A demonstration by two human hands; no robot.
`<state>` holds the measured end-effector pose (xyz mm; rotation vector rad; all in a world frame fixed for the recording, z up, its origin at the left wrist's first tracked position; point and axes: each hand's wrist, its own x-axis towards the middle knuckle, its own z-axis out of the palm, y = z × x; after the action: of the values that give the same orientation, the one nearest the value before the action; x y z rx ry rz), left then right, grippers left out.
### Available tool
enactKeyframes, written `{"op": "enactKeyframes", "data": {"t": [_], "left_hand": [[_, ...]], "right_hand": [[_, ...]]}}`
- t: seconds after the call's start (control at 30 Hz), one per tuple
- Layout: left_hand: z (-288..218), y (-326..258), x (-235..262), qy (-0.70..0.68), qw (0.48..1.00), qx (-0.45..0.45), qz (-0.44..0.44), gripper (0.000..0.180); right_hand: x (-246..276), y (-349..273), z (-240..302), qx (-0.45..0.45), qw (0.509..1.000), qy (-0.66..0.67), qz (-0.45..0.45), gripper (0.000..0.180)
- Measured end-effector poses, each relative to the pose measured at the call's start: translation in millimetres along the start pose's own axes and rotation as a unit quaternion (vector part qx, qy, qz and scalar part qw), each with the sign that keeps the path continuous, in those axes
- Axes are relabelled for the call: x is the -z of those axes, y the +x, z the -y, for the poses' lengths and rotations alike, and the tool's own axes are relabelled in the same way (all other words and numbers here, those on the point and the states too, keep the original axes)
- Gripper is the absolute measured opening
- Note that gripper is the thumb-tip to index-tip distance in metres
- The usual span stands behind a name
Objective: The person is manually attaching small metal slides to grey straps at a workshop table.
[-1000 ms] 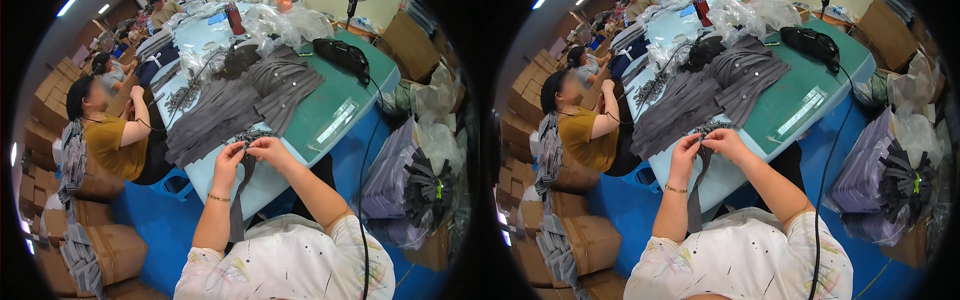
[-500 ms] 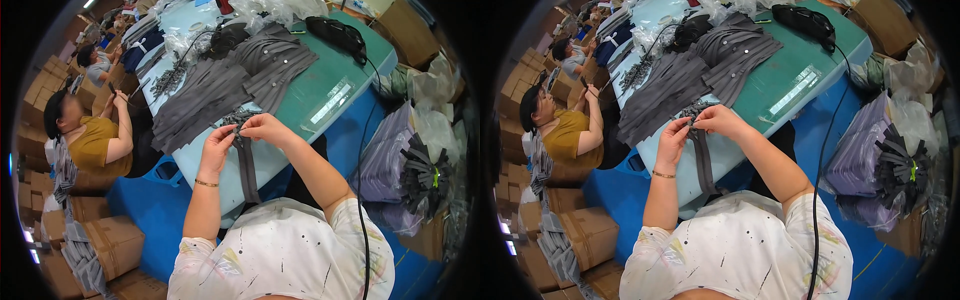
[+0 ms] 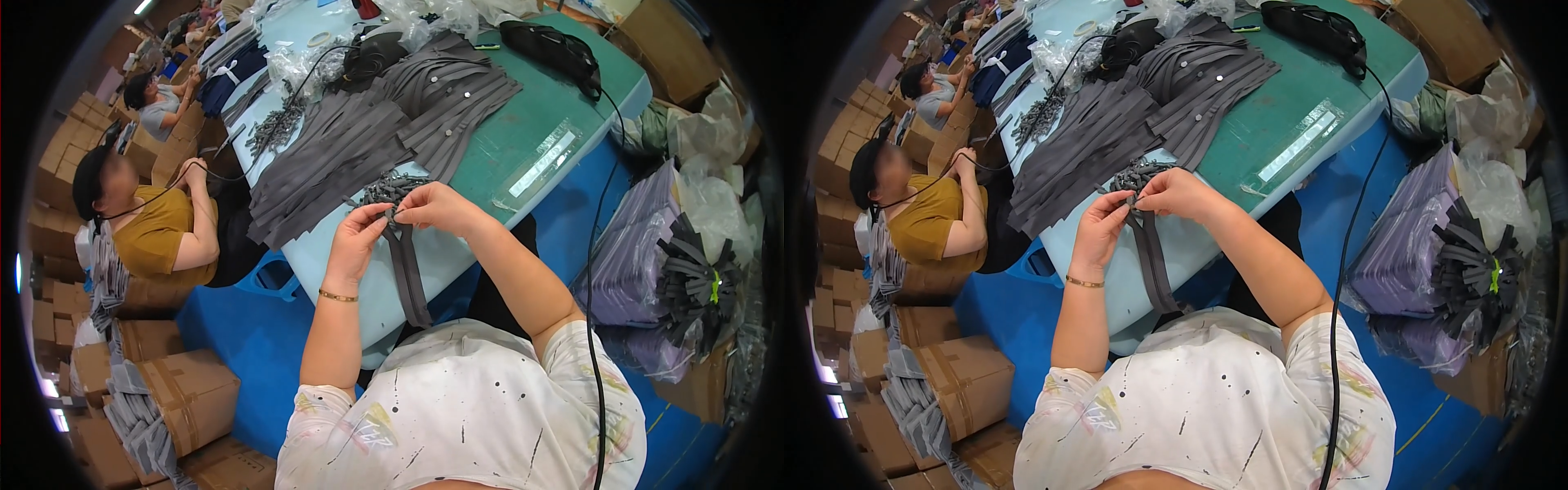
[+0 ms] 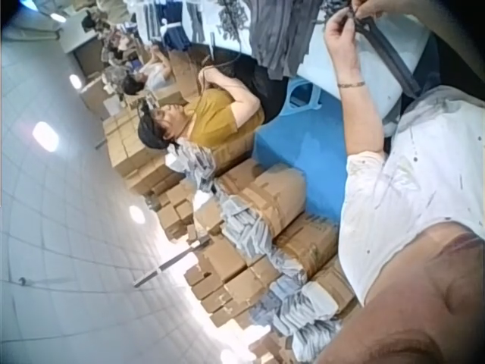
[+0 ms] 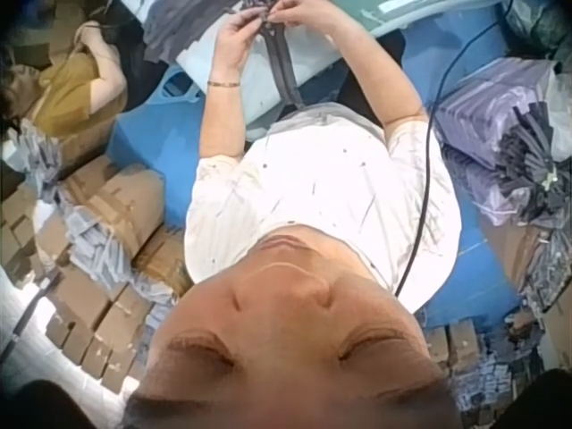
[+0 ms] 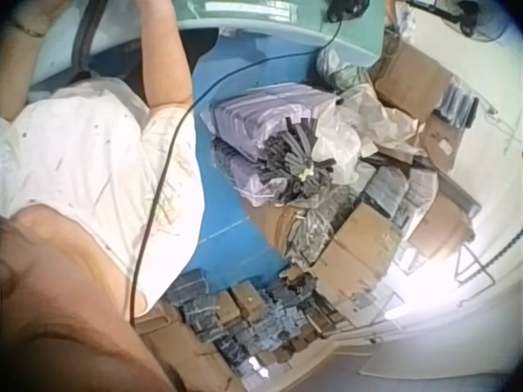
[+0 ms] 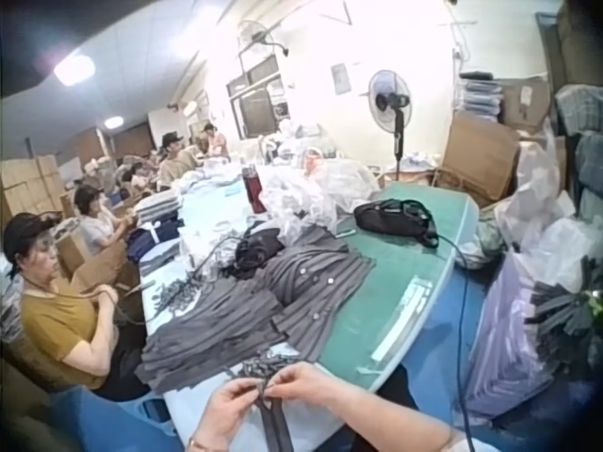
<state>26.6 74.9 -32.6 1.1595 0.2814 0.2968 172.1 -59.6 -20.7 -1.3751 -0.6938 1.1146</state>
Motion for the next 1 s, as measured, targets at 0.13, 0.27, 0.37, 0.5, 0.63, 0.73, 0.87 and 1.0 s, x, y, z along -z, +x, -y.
{"op": "enactKeyframes", "data": {"t": [0.13,0.27,0.37,0.5,0.63,0.73,0.87,1.0], "left_hand": [[0,-1,-3,0.016,1.000,0.010,0.000,0.023],[-1,0,-7,0.120,0.992,-0.008,0.022,0.022],[-6,-4,-7,0.157,0.987,-0.027,0.016,0.021],[-4,-3,-13,0.129,0.992,-0.014,-0.006,0.026],[2,-2,-22,0.004,0.999,-0.014,-0.032,0.027],[7,-4,-18,-0.047,0.994,0.063,-0.072,0.022],[10,-5,-18,-0.045,0.991,0.074,-0.099,0.014],[9,-4,-18,-0.005,0.992,0.078,-0.096,0.011]], "right_hand": [[1,-1,-1,-0.006,1.000,-0.017,0.002,0.016],[9,-1,-8,-0.018,0.999,-0.034,0.019,0.016],[1,-5,0,-0.018,0.999,-0.039,-0.001,0.016],[1,-2,-19,0.024,1.000,0.006,-0.017,0.014],[3,-4,-23,0.040,0.996,0.066,-0.035,0.016],[1,-5,-26,0.054,0.995,0.069,-0.041,0.015],[-1,-7,-29,0.084,0.992,0.085,-0.037,0.020],[-2,-5,-33,0.114,0.989,0.093,-0.021,0.025]]}}
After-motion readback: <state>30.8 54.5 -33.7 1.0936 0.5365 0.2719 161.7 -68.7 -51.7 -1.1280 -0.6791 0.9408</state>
